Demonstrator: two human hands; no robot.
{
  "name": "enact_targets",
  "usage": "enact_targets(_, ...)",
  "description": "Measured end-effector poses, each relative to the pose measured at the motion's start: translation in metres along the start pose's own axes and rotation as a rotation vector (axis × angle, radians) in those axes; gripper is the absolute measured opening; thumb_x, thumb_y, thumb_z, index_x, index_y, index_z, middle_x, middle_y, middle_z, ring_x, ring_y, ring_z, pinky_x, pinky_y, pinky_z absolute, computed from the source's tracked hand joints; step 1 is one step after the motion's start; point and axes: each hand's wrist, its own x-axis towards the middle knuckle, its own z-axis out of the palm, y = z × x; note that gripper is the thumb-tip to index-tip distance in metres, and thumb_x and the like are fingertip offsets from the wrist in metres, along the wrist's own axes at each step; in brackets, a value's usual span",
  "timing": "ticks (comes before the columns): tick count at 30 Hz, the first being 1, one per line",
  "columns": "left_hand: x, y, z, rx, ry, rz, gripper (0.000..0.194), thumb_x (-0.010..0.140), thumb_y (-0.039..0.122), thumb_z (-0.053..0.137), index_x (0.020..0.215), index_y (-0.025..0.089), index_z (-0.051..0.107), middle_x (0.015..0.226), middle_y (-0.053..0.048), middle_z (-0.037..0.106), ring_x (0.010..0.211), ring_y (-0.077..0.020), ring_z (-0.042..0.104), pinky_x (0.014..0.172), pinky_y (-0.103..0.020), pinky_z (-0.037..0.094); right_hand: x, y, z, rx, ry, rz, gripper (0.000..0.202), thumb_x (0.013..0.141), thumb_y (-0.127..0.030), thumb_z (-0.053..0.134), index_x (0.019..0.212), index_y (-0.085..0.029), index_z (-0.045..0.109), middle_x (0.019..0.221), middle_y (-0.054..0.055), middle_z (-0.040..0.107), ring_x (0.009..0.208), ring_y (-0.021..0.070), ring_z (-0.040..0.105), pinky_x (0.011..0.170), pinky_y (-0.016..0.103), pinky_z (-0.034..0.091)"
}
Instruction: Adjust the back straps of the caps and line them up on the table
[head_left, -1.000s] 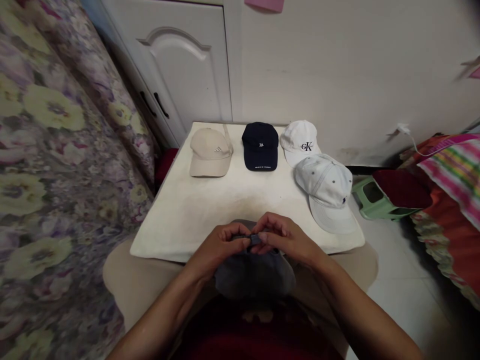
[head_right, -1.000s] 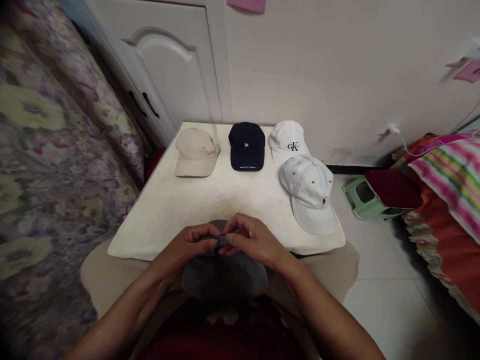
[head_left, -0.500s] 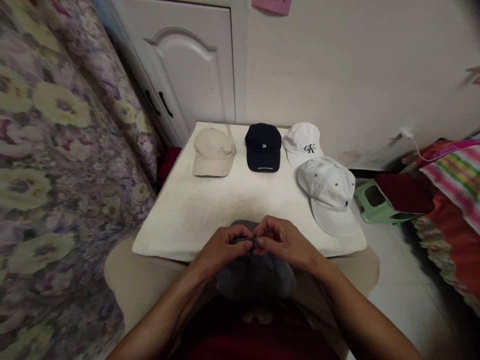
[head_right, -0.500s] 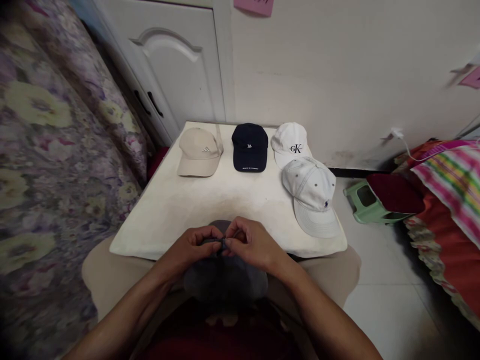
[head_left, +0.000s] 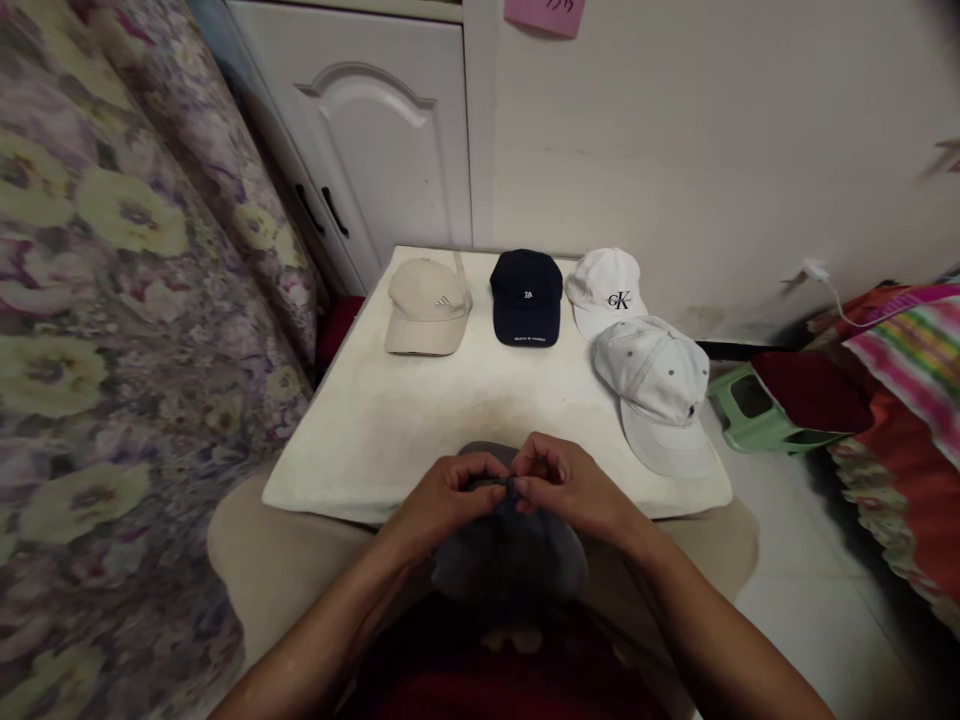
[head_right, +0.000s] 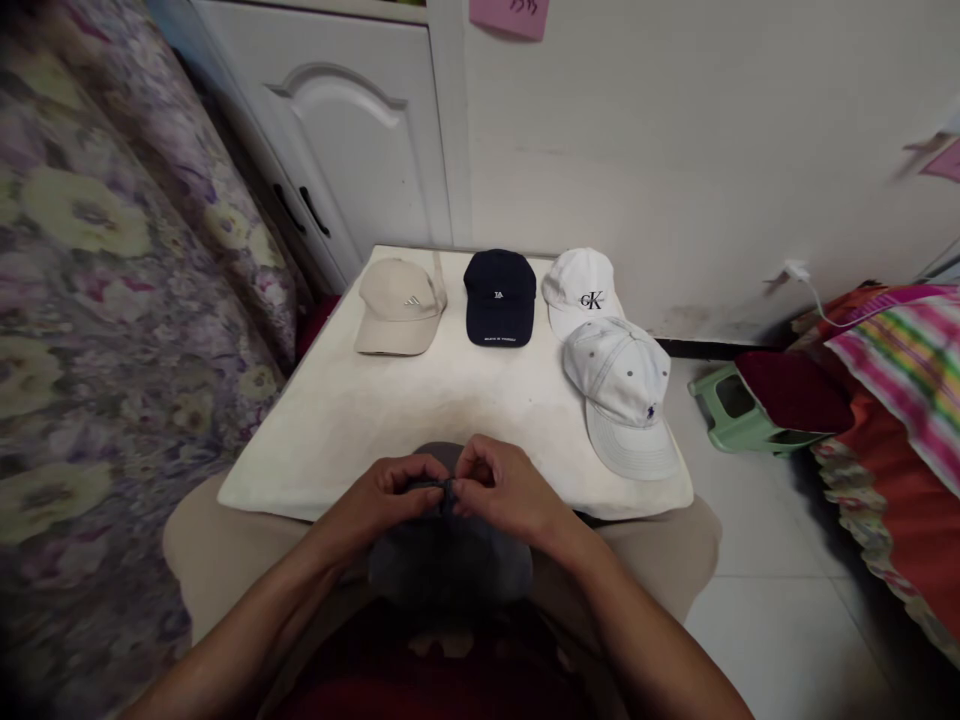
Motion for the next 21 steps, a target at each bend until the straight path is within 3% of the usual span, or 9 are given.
enact_targets(6, -0.007, 0.007, 0.006, 0.278, 0.090, 0.078, 0.010, 0.081, 0.017, 0.055, 0.082, 0.019, 0.065, 0.074, 0.003, 0.061, 0.069, -0.0133, 0.050, 0.062, -0.026, 0.035, -0.002, 0.002, 0.002, -0.016, 0.030, 0.000, 0.010, 0.079, -0.016, 0.062, 0.079, -0.021, 0.053, 0.065, -0.004, 0.060, 0.062, 0.0147, 0.065, 0.057, 0.026, 0.044)
enact_targets(12, -0.011, 0.009, 0.009, 0.340, 0.079, 0.067, 0.008, 0.079, 0.015, 0.056, 0.082, 0.020, 0.062, 0.073, 0.004, 0.060, 0.067, -0.0131, 0.051, 0.059, -0.025, 0.036, -0.002, 0.005, 0.003, -0.002, 0.017, -0.013, 0.010, 0.078, -0.015, 0.062, 0.078, -0.021, 0.053, 0.065, -0.004, 0.062, 0.062, 0.0151, 0.064, 0.059, 0.027, 0.045)
enact_targets(16, -0.014, 0.009, 0.013, 0.420, 0.183, 0.082, 0.012, 0.075, 0.015, 0.063, 0.086, 0.021, 0.062, 0.077, 0.004, 0.065, 0.073, -0.0150, 0.058, 0.065, -0.026, 0.040, -0.002, 0.004, 0.003, 0.021, 0.015, -0.019, 0.009, 0.077, -0.016, 0.061, 0.077, -0.020, 0.053, 0.064, -0.004, 0.061, 0.061, 0.0148, 0.063, 0.059, 0.027, 0.046)
enact_targets(21, -0.017, 0.000, 0.018, 0.523, 0.264, 0.196, 0.011, 0.083, 0.020, 0.063, 0.092, 0.024, 0.066, 0.088, 0.002, 0.072, 0.083, -0.0175, 0.066, 0.074, -0.029, 0.045, -0.001, 0.007, 0.001, 0.025, 0.018, -0.027, 0.008, 0.078, -0.018, 0.063, 0.078, -0.020, 0.054, 0.064, -0.004, 0.061, 0.061, 0.0147, 0.063, 0.059, 0.026, 0.046)
